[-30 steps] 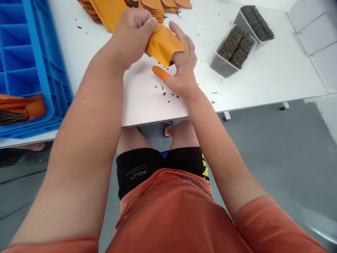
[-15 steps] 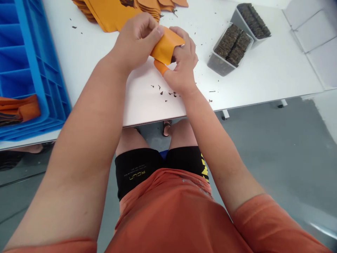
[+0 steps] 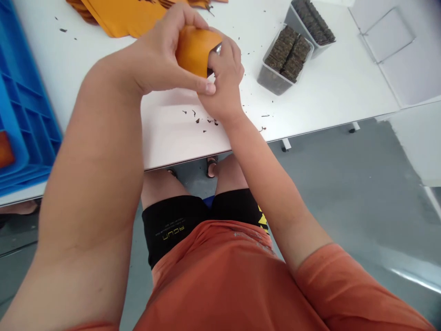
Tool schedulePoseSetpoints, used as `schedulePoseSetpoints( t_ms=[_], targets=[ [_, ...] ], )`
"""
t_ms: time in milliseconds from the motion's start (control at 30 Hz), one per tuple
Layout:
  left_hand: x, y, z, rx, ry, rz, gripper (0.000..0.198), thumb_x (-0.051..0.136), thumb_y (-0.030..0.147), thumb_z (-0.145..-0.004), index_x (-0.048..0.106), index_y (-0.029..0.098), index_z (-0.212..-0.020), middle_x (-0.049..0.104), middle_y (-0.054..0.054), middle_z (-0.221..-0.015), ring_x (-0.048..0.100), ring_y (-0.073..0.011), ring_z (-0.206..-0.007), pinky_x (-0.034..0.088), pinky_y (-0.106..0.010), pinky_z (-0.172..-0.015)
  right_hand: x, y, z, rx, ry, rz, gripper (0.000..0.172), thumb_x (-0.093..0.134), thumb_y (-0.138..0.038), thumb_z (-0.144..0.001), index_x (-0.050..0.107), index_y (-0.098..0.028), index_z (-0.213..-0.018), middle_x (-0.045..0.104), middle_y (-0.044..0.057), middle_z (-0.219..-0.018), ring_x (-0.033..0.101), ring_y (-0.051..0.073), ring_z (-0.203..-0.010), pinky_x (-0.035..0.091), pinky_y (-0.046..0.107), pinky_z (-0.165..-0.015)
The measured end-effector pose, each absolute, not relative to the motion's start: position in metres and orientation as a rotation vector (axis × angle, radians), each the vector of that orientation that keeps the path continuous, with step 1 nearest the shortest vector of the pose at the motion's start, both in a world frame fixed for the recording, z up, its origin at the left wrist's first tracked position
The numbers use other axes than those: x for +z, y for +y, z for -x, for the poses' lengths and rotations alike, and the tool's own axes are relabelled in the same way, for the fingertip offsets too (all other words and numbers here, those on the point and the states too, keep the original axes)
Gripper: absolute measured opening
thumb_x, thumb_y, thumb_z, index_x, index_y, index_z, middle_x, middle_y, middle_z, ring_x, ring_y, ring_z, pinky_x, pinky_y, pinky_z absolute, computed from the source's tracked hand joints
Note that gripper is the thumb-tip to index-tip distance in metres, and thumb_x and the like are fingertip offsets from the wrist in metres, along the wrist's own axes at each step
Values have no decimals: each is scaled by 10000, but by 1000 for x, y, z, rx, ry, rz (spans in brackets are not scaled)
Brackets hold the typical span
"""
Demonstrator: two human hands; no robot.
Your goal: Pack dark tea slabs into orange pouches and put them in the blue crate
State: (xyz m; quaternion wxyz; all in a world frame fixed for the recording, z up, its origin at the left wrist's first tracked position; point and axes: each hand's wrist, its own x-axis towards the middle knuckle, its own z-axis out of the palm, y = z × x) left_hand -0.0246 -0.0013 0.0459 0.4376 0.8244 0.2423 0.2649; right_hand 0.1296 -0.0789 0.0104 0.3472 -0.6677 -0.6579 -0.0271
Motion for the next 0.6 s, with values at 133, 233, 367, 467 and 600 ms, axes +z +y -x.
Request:
schedulePoseSetpoints(
  t_ms=[133,233,367,467,600],
  targets=[
    [53,-2,26,347,868,-2080,1010,970,562,-308,540,227,-1158,529,-77,-1182,546,-413,-1281,417,-612,-1088,13,-80,-137,-4,-1727,1773,324,537,-193,-765,670,-382,-992,531,-118,-1620,428,155,-1550,479,379,-1247],
    [56,-3,24,335,888,-2094,910,953,602,-326,563,231,-1059,518,-50,-1035,546,-278,-1012,442,-521,-960,14,-80,-140,-30,-1678,1806,425,505,-202,-771,693,-440,-1069,544,-152,-1594,441,152,-1548,478,364,-1256],
    [56,-4,23,418,759,-2042,706,944,536,-430,597,251,-976,535,-41,-975,480,-201,-869,411,-485,-900,14,-81,-137,-21,-1673,1743,458,495,-136,-765,722,-390,-1071,592,-120,-1560,474,147,-1516,463,303,-1262],
    [53,-4,24,458,616,-1902,631,959,399,-486,617,296,-1006,648,-53,-1115,599,-255,-980,452,-519,-931,11,-79,-133,-55,-1663,1725,393,534,-71,-743,709,-333,-979,621,-79,-1532,492,156,-1481,482,299,-1243],
    [47,0,25,458,595,-1793,739,1026,339,-385,588,272,-975,676,-60,-1072,648,-261,-931,497,-580,-907,8,-77,-132,-29,-1702,1634,324,568,-80,-739,677,-330,-915,636,-60,-1490,501,212,-1478,516,412,-1227]
  ],
)
